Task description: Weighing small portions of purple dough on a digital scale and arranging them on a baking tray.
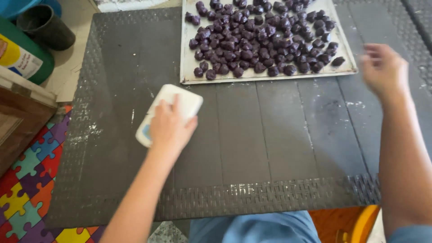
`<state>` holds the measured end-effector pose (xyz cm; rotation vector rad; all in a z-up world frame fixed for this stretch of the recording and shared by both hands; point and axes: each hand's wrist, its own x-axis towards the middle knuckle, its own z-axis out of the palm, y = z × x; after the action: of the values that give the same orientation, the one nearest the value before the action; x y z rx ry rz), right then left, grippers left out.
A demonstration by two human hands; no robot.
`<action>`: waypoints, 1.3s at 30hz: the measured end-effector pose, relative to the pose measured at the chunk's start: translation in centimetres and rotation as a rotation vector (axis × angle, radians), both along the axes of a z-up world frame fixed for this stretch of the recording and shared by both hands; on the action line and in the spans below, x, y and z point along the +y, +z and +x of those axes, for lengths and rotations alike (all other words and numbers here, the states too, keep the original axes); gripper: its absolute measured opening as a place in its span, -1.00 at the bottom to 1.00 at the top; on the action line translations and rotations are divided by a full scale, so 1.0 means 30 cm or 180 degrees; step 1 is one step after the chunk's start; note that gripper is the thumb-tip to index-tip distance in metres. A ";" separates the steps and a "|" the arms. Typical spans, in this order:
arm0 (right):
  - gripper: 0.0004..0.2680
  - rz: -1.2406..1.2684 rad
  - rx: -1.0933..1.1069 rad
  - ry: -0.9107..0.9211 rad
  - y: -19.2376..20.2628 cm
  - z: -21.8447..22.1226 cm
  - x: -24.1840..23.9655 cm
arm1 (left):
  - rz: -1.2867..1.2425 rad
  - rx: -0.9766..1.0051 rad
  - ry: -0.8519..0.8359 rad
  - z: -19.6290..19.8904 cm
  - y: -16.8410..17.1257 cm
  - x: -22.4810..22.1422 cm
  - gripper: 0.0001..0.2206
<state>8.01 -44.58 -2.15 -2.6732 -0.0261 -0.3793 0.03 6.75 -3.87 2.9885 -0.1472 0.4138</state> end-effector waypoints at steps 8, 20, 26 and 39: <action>-0.79 0.0136 0.0253 -0.0494 -0.147 0.119 -0.132 | -0.0168 0.0058 0.0800 0.099 0.044 0.215 -0.34; -0.79 0.1649 0.1411 -0.0392 -0.156 0.052 -0.145 | -0.1963 0.0090 0.0254 0.141 0.163 0.244 -0.78; -0.71 0.0526 0.2215 -0.0484 -0.025 -0.110 0.007 | -0.1997 0.0364 0.0251 0.102 0.148 0.274 -0.66; -0.64 0.3709 0.3581 -0.0405 0.082 -0.638 0.414 | -0.0436 0.0483 -0.0435 0.093 -0.025 -0.046 -0.71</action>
<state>-11.12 -32.15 0.30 -1.4080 0.5221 0.8492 2.81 5.35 -4.62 2.8391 -0.2937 0.1740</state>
